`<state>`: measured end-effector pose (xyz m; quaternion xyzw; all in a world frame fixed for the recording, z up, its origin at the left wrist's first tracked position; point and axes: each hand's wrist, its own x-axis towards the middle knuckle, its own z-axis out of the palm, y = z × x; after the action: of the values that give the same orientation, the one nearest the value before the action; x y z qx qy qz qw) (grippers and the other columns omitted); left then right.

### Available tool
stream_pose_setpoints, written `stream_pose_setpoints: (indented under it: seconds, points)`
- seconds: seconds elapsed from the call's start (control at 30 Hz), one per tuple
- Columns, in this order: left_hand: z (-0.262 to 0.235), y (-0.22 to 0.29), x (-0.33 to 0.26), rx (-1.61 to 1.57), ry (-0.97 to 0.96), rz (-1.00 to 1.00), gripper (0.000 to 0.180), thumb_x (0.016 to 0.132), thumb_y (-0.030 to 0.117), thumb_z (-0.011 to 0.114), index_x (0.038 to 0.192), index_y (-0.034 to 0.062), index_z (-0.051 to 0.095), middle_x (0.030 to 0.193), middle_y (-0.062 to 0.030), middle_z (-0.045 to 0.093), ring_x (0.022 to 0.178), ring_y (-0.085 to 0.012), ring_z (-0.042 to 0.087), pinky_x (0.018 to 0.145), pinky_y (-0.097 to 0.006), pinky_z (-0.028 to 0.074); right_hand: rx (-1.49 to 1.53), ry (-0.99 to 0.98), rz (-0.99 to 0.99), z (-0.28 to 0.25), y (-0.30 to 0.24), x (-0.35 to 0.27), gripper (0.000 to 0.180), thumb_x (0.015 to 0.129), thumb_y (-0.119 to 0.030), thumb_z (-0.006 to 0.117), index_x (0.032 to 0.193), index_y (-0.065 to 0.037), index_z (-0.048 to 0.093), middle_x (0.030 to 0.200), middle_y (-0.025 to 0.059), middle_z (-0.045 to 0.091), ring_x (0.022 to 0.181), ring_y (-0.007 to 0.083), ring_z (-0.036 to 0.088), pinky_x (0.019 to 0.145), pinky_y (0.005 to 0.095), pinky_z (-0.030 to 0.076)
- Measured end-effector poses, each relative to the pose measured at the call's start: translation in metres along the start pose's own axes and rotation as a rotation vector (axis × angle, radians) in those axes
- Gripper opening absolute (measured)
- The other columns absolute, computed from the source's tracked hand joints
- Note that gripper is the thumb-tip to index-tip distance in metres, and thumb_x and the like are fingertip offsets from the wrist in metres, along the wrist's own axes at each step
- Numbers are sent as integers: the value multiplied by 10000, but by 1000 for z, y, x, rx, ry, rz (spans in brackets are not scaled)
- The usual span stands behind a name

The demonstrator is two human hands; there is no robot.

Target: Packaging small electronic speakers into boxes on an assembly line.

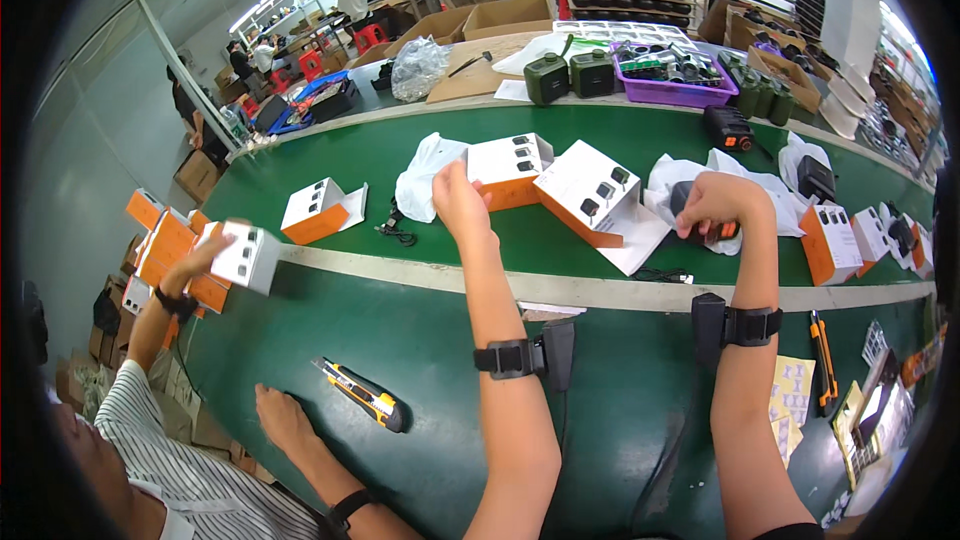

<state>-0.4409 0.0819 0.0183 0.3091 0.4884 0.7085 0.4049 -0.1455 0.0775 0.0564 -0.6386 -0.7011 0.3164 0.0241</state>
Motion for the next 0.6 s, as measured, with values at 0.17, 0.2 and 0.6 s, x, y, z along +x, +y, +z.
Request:
stream_pose_setpoints:
  seconds: [0.17, 0.2, 0.6]
  points:
    - [-23, -48, 25, 306, 464, 149, 426, 762, 229, 560, 1149, 67, 489, 1376, -124, 77, 884, -197, 514, 668, -307, 450, 33, 40, 98, 3, 7, 10, 171, 660, -226, 630, 674, -62, 677, 619, 59, 628, 489, 114, 578, 467, 245, 438]
    - [-28, -53, 27, 313, 469, 137, 452, 761, 229, 561, 1178, 75, 475, 1375, -123, 89, 887, -194, 513, 664, -298, 448, 12, 76, 122, 3, 5, 10, 175, 660, -228, 627, 668, -59, 672, 617, 67, 627, 489, 117, 580, 472, 247, 441]
    - [-11, -73, 26, 264, 501, 215, 446, 764, 146, 560, 1164, -34, 477, 1307, -152, 210, 863, -224, 527, 662, -278, 437, -4, 489, -265, -1, -29, -40, 372, 689, -273, 641, 920, 17, 605, 843, 143, 625, 795, 232, 601, 703, 290, 458]
